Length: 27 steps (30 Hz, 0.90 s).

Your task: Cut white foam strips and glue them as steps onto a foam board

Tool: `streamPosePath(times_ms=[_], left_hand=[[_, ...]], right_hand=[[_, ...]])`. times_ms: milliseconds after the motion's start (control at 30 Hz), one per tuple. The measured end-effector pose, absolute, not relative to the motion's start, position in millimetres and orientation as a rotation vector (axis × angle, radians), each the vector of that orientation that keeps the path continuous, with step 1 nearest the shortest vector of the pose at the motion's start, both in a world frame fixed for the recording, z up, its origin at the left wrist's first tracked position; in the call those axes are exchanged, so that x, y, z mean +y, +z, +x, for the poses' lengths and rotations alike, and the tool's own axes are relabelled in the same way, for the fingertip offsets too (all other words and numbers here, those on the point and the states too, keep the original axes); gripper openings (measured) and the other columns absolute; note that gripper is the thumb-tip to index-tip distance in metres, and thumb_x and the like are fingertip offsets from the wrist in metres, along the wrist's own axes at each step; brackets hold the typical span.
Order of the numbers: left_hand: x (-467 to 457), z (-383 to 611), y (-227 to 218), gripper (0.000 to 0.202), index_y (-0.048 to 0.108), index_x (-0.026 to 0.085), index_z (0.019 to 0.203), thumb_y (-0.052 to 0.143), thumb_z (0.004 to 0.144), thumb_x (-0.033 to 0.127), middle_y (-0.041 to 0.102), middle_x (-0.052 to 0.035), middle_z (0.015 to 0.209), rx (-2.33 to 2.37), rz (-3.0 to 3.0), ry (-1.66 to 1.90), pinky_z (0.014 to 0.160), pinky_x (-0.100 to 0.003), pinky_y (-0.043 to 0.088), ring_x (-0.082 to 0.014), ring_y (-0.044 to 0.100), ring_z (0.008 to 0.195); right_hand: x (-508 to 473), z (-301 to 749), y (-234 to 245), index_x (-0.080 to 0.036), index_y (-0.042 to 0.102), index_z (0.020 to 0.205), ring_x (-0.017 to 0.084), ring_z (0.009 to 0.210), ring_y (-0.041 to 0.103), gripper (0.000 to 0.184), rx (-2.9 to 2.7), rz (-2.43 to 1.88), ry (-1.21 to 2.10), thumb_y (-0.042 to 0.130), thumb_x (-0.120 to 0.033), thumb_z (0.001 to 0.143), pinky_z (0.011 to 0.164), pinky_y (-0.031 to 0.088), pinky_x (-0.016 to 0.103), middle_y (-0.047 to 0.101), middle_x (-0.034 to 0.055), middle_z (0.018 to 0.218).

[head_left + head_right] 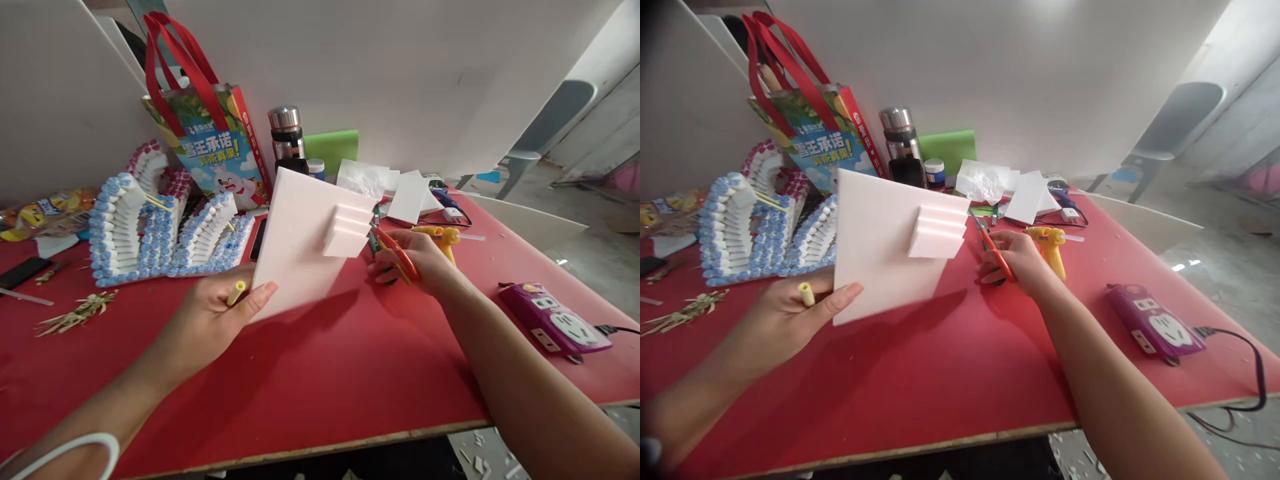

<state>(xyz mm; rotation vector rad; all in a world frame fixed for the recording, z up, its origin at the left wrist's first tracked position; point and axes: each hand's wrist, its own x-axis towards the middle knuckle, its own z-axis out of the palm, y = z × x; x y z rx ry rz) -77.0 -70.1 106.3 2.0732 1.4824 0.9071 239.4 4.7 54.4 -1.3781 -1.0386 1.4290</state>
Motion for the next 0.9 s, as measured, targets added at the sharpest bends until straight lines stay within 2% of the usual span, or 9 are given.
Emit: streamPosePath(times_ms=[33, 133, 233, 400, 633, 733, 800, 900], left_hand=[[-68.7, -78.9, 107.1, 0.018, 0.078, 0.024, 0.101, 0.064, 0.093, 0.033, 0.079, -0.0020, 0.107, 1.434, 2.315, 0.951, 0.080, -0.027, 0.058, -0.0215, 0.074, 0.093], [-66.6, -85.2, 105.7, 0.041, 0.065, 0.025, 0.134, 0.057, 0.096, 0.016, 0.072, -0.0048, 0.132, 1.263, 3.043, 0.958, 0.084, -0.026, 0.055, -0.0194, 0.074, 0.101], [-70.0, -87.9, 100.9, 0.053, 0.057, 0.023, 0.144, 0.055, 0.093, 0.006, 0.072, -0.0066, 0.132, 1.174, 3.479, 0.884, 0.078, -0.030, 0.053, -0.0195, 0.075, 0.089], [-86.2, -86.8, 98.0, 0.060, 0.053, 0.021, 0.148, 0.060, 0.092, 0.003, 0.076, -0.0048, 0.123, 1.075, 3.547, 0.848, 0.084, -0.037, 0.052, -0.0208, 0.074, 0.085], [-102.9, -94.6, 100.4, 0.065, 0.044, 0.025, 0.155, 0.052, 0.095, 0.002, 0.077, -0.0034, 0.122, 1.097, 3.376, 0.823, 0.097, -0.036, 0.052, -0.0196, 0.075, 0.095], [-101.3, -96.2, 99.3, 0.060, 0.049, 0.025, 0.152, 0.051, 0.096, 0.004, 0.075, -0.0046, 0.125, 1.071, 3.366, 0.838, 0.098, -0.036, 0.052, -0.0197, 0.075, 0.099], [-97.5, -93.7, 97.5, 0.054, 0.056, 0.028, 0.146, 0.054, 0.096, 0.006, 0.075, -0.0039, 0.125, 1.082, 3.321, 0.985, 0.098, -0.034, 0.052, -0.0201, 0.074, 0.101], [-91.2, -84.9, 93.3, 0.036, 0.071, 0.028, 0.124, 0.068, 0.090, 0.015, 0.079, -0.0018, 0.111, 1.283, 3.005, 1.211, 0.087, -0.028, 0.055, -0.0191, 0.075, 0.090]], right_hand=[[5.7, 240.5, 54.0, -0.017, 0.065, 0.098, 0.031, 0.067, 0.076, 0.044, -1.021, -1.356, 1.418, 0.084, -0.015, 0.058, 0.052, 0.065, 0.039, 0.070, 0.0043, 0.063], [8.8, 243.8, 50.6, -0.017, 0.064, 0.081, 0.025, 0.058, 0.072, 0.031, -0.986, -1.274, 1.388, 0.084, -0.018, 0.058, 0.047, 0.063, 0.034, 0.066, 0.0020, 0.060], [10.9, 245.5, 47.5, -0.018, 0.061, 0.070, 0.019, 0.051, 0.066, 0.027, -0.954, -1.231, 1.352, 0.084, -0.018, 0.057, 0.045, 0.061, 0.030, 0.062, -0.0008, 0.055], [12.0, 246.4, 46.0, -0.017, 0.063, 0.073, 0.024, 0.061, 0.072, 0.032, -0.941, -1.264, 1.374, 0.089, -0.023, 0.057, 0.047, 0.063, 0.032, 0.065, 0.0027, 0.061], [10.6, 245.6, 45.2, -0.016, 0.064, 0.072, 0.026, 0.064, 0.073, 0.026, -0.977, -1.275, 1.392, 0.087, -0.024, 0.063, 0.048, 0.062, 0.032, 0.065, 0.0042, 0.063], [11.3, 245.5, 45.1, -0.016, 0.063, 0.071, 0.025, 0.063, 0.072, 0.026, -0.962, -1.277, 1.378, 0.086, -0.023, 0.062, 0.047, 0.062, 0.032, 0.065, 0.0046, 0.062], [12.0, 246.1, 44.8, -0.017, 0.063, 0.071, 0.025, 0.062, 0.071, 0.025, -0.959, -1.274, 1.361, 0.086, -0.022, 0.061, 0.046, 0.060, 0.031, 0.065, 0.0040, 0.062], [13.2, 248.1, 43.7, -0.019, 0.060, 0.069, 0.018, 0.051, 0.064, 0.025, -0.968, -1.256, 1.324, 0.084, -0.022, 0.061, 0.041, 0.054, 0.027, 0.061, 0.0007, 0.057]])
